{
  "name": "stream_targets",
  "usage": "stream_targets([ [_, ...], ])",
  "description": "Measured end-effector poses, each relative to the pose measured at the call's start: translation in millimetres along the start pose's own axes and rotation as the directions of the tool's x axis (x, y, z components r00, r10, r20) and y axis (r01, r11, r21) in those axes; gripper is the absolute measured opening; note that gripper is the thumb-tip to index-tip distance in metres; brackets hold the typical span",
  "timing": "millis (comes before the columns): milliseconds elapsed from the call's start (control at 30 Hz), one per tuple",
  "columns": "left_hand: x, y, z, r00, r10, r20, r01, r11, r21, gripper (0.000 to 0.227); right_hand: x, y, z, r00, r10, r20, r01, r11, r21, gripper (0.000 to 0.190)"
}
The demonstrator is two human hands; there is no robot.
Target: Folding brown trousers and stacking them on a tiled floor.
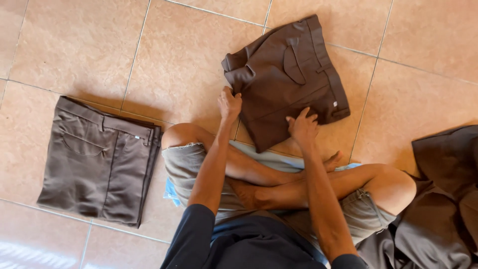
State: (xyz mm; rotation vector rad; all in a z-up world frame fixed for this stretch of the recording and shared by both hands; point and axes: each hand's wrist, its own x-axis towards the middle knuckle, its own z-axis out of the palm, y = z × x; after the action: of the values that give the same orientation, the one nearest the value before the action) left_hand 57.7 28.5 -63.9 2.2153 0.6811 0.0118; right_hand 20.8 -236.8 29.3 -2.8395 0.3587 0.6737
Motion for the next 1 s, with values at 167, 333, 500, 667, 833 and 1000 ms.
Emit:
stream_targets([
  [167, -87.8, -12.2, 58.5, 0.996, -0.038, -0.086, 0.033, 0.998, -0.055, 0.037, 36.3, 19.9, -68.2, 0.997, -0.07, -0.025, 0.067, 0.994, -0.086, 0.073],
  [333, -150.5, 63.1, -30.3, 0.988, -0.079, 0.133, 0.099, 0.983, -0.155, 0.025, 46.0, 74.7, -65.3, 0.992, 0.065, -0.11, -0.049, 0.989, 0.142, 0.073],
  [500, -101.3, 60.6, -50.7, 0.988, 0.089, -0.123, -0.076, 0.991, 0.106, 0.055, 47.0, 130.6, 1.5, 0.979, 0.201, -0.019, -0.197, 0.973, 0.117, 0.072],
  [667, -86.2, 73.8, -58.4, 0.956, 0.24, 0.167, -0.261, 0.958, 0.117, 0.013, 28.8, 123.9, 14.4, 0.98, 0.196, -0.022, -0.172, 0.906, 0.387, 0.059],
  [833, -52.5, 21.7, -43.8, 0.921, 0.043, 0.387, 0.003, 0.993, -0.118, 0.029, 34.5, 127.4, 16.5, 0.981, 0.194, 0.0, -0.175, 0.888, 0.426, 0.064],
  [1000, -45.5, 27.1, -79.1, 0.797, -0.081, 0.599, 0.319, 0.898, -0.302, 0.07, 37.6, 133.0, 20.8, 0.99, 0.137, -0.009, -0.118, 0.879, 0.461, 0.067],
])
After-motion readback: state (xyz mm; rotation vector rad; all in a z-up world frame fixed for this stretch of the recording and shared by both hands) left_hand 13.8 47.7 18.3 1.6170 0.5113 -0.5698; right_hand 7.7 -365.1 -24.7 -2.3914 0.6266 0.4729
